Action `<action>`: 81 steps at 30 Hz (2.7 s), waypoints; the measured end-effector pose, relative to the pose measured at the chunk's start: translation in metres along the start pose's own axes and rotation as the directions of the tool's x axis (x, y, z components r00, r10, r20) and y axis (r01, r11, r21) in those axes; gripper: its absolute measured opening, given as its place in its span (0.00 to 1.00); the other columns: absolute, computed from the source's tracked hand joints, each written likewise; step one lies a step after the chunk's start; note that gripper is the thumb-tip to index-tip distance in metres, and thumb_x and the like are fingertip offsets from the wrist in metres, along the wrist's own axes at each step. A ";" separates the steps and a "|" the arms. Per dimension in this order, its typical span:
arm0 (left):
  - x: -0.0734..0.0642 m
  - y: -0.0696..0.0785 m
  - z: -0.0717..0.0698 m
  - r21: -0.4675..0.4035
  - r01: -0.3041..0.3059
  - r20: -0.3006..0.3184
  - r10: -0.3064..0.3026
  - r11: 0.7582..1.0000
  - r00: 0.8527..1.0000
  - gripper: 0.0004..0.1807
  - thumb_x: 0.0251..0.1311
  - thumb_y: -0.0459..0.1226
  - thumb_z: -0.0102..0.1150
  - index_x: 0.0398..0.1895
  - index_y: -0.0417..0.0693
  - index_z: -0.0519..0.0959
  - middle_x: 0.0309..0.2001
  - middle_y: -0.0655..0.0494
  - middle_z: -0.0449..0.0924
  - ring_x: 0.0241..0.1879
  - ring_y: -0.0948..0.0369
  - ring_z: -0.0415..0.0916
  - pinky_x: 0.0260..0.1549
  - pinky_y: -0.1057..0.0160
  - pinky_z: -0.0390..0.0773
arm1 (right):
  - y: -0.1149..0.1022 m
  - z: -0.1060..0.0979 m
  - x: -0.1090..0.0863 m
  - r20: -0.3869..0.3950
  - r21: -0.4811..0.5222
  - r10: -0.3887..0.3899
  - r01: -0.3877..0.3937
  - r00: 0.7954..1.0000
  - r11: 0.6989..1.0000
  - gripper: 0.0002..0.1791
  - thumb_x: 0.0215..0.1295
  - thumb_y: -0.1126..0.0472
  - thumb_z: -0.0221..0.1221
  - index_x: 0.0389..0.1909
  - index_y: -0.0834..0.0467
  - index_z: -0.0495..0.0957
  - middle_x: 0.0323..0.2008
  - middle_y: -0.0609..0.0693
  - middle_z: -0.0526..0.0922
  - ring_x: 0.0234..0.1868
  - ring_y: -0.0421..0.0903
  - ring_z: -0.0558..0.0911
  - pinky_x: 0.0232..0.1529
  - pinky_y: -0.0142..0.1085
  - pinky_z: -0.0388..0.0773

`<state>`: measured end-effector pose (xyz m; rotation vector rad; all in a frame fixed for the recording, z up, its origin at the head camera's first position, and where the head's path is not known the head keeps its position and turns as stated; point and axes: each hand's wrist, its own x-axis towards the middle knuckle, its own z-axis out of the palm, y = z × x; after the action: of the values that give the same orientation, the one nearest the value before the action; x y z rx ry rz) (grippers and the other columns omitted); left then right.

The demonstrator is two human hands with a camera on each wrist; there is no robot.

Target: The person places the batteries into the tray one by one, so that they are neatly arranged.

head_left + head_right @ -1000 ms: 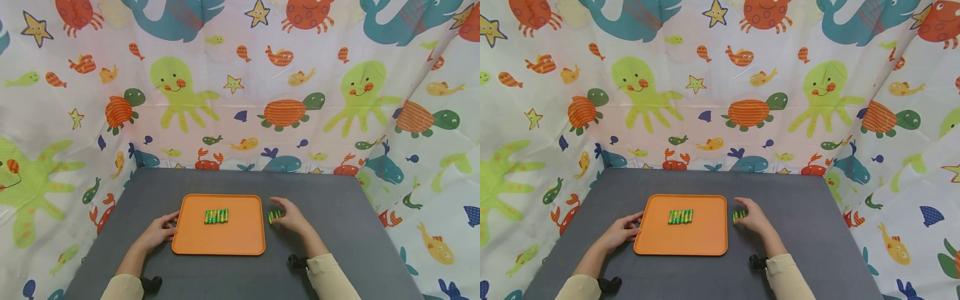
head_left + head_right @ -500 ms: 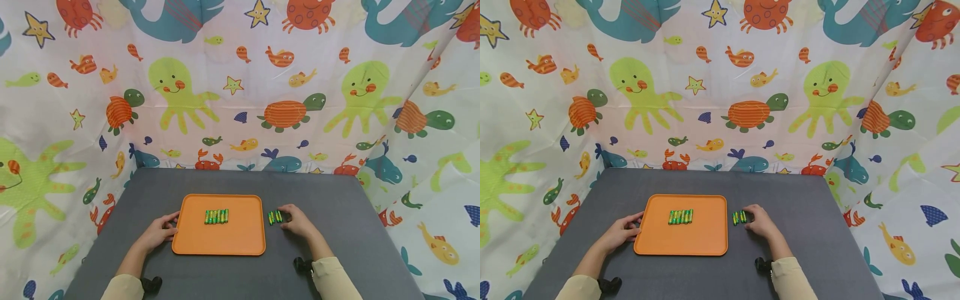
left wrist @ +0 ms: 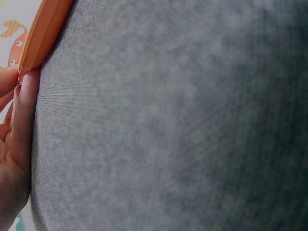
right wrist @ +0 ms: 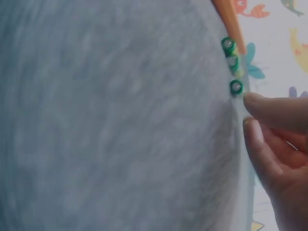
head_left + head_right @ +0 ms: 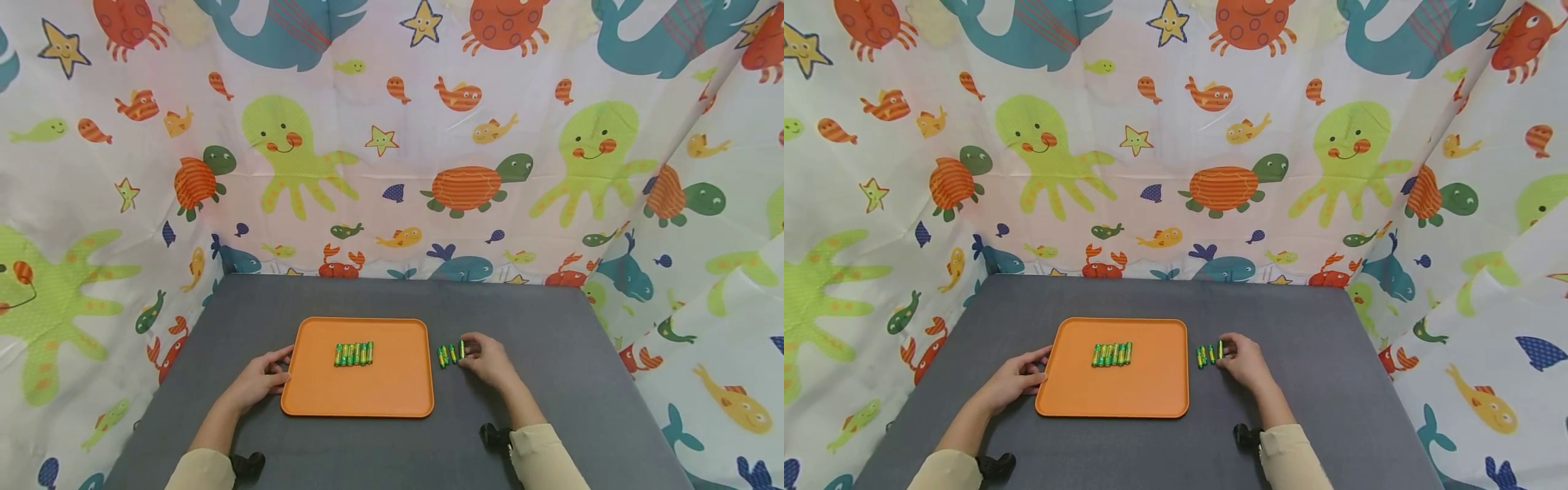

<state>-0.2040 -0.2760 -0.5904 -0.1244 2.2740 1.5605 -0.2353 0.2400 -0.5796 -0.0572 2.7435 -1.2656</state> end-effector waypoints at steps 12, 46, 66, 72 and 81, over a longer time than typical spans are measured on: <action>0.000 -0.001 0.001 -0.002 0.000 0.001 0.000 1.000 1.000 0.36 0.67 0.33 0.62 0.77 0.55 0.64 0.54 0.47 0.70 0.41 0.53 0.73 0.36 0.60 0.85 | -0.044 0.010 0.004 0.006 0.135 -0.030 0.029 1.000 0.990 0.28 0.55 0.67 0.73 0.59 0.63 0.80 0.42 0.54 0.87 0.42 0.47 0.86 0.38 0.38 0.84; 0.001 -0.003 0.000 -0.004 0.000 -0.003 0.000 1.000 1.000 0.36 0.66 0.32 0.62 0.77 0.55 0.65 0.53 0.47 0.71 0.40 0.53 0.73 0.36 0.59 0.85 | -0.110 0.124 0.028 0.183 0.097 -0.080 0.063 0.980 0.993 0.28 0.55 0.67 0.73 0.58 0.62 0.80 0.46 0.53 0.83 0.43 0.45 0.81 0.44 0.40 0.82; -0.004 -0.004 -0.002 -0.003 -0.014 -0.008 0.014 1.000 1.000 0.36 0.67 0.32 0.62 0.77 0.54 0.64 0.55 0.46 0.70 0.40 0.53 0.74 0.36 0.60 0.85 | -0.115 0.127 0.027 0.209 0.136 -0.092 0.065 0.974 0.989 0.29 0.54 0.67 0.74 0.59 0.60 0.79 0.48 0.53 0.84 0.44 0.45 0.81 0.42 0.38 0.82; -0.004 -0.003 -0.002 0.003 -0.023 0.003 0.023 1.000 1.000 0.36 0.67 0.33 0.61 0.78 0.53 0.63 0.56 0.45 0.69 0.41 0.53 0.73 0.37 0.60 0.85 | -0.115 0.113 0.024 0.200 0.158 -0.118 0.086 0.973 0.984 0.29 0.60 0.68 0.69 0.64 0.62 0.76 0.52 0.55 0.82 0.48 0.50 0.82 0.43 0.42 0.82; -0.002 -0.003 0.000 -0.007 -0.018 0.014 0.018 1.000 1.000 0.36 0.67 0.33 0.62 0.77 0.54 0.64 0.56 0.46 0.71 0.41 0.54 0.75 0.37 0.60 0.85 | -0.102 0.081 0.018 0.155 0.158 -0.197 0.173 0.968 0.972 0.31 0.62 0.64 0.69 0.66 0.62 0.74 0.57 0.60 0.80 0.53 0.56 0.82 0.45 0.43 0.83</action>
<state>-0.2010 -0.2771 -0.5919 -0.0949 2.2656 1.5728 -0.2444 0.1107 -0.5557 -0.3987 2.5434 -1.4286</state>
